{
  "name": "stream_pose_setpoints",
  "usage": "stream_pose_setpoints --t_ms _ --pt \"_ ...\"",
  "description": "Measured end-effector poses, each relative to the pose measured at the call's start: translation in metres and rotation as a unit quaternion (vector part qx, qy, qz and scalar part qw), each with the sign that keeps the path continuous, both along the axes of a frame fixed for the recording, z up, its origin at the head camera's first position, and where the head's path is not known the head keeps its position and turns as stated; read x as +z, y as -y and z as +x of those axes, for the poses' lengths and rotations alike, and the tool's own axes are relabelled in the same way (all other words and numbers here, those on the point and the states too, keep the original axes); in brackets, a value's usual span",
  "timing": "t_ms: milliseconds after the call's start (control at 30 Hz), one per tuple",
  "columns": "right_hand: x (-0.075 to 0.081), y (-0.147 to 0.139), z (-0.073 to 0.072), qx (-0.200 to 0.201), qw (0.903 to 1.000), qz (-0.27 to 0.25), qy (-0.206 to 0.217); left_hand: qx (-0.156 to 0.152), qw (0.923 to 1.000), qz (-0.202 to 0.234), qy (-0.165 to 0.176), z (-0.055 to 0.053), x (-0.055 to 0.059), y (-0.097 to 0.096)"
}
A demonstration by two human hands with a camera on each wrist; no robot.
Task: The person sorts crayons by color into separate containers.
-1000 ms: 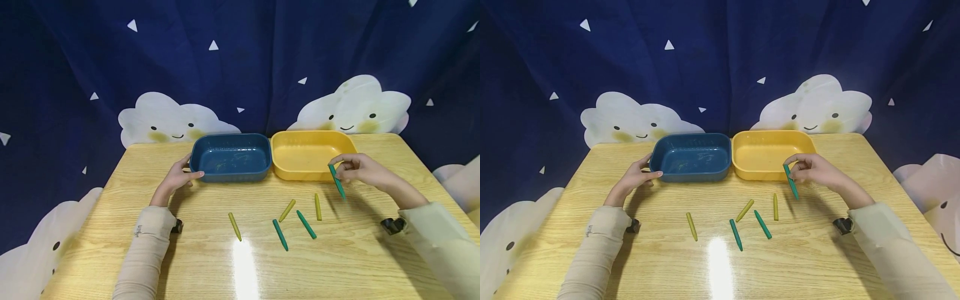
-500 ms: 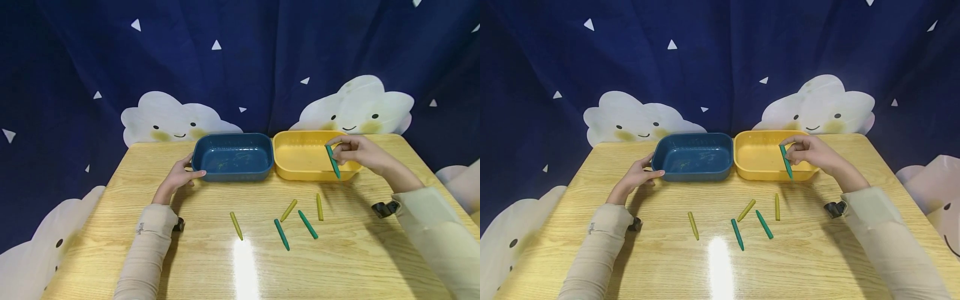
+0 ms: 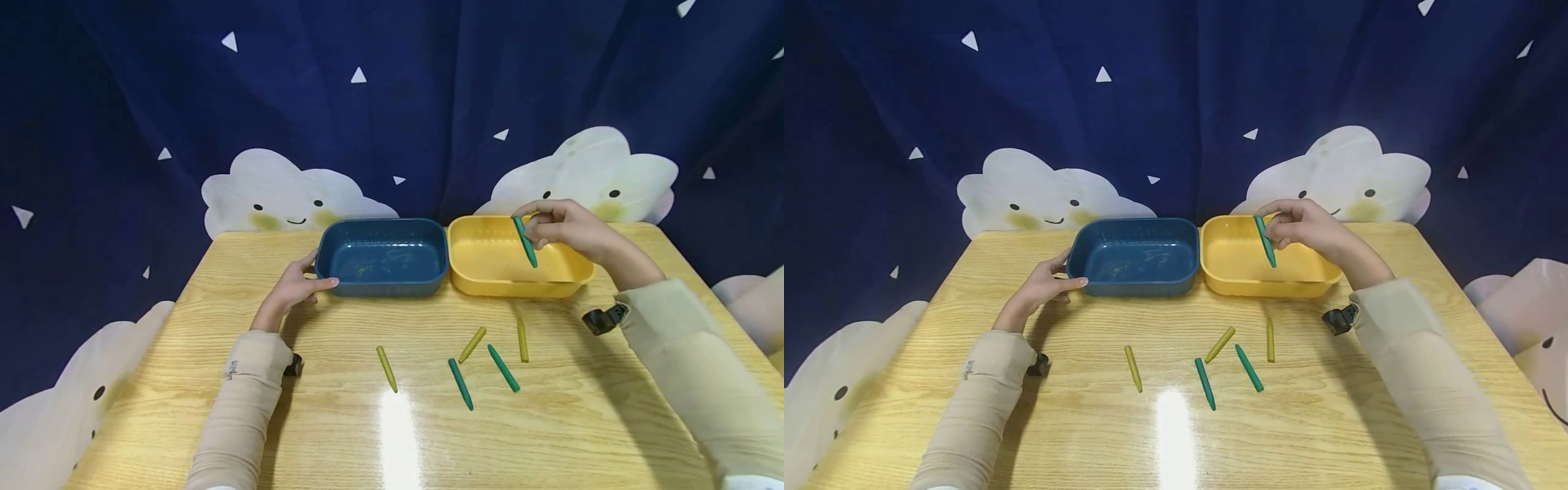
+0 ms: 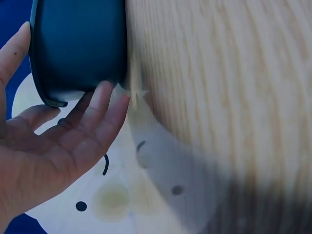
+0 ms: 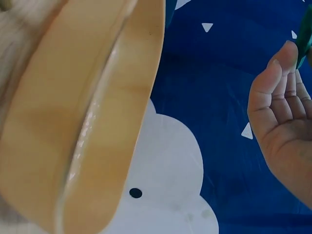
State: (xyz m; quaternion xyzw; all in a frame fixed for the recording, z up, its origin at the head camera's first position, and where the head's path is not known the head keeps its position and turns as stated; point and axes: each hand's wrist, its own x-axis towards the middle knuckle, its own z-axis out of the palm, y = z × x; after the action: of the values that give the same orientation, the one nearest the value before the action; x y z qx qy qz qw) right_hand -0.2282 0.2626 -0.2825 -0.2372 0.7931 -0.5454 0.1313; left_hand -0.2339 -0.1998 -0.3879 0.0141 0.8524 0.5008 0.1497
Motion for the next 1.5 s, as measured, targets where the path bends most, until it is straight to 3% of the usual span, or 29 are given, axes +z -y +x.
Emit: stream_pose_setpoints --t_ms 300,800,1033,1300,1500 --pt "0.015 0.021 -0.023 -0.021 0.9994 -0.003 0.025 0.005 1.0000 -0.001 -0.001 0.002 0.002 -0.004" --pt "0.041 0.054 -0.054 -0.017 0.9983 -0.005 0.055 0.016 0.9999 -0.005 0.000 0.006 0.004 -0.003" --pt "0.042 0.073 -0.069 0.001 0.9976 -0.016 0.068 0.023 0.9997 -0.001 0.002 0.012 0.006 0.000" --pt "0.041 0.085 -0.081 -0.008 0.9959 -0.009 0.090 0.031 0.9995 0.010 0.002 0.019 0.001 -0.003" --pt "0.035 0.085 -0.088 -0.008 0.9942 -0.033 0.102 0.029 0.9995 0.010 0.006 0.023 -0.001 -0.010"
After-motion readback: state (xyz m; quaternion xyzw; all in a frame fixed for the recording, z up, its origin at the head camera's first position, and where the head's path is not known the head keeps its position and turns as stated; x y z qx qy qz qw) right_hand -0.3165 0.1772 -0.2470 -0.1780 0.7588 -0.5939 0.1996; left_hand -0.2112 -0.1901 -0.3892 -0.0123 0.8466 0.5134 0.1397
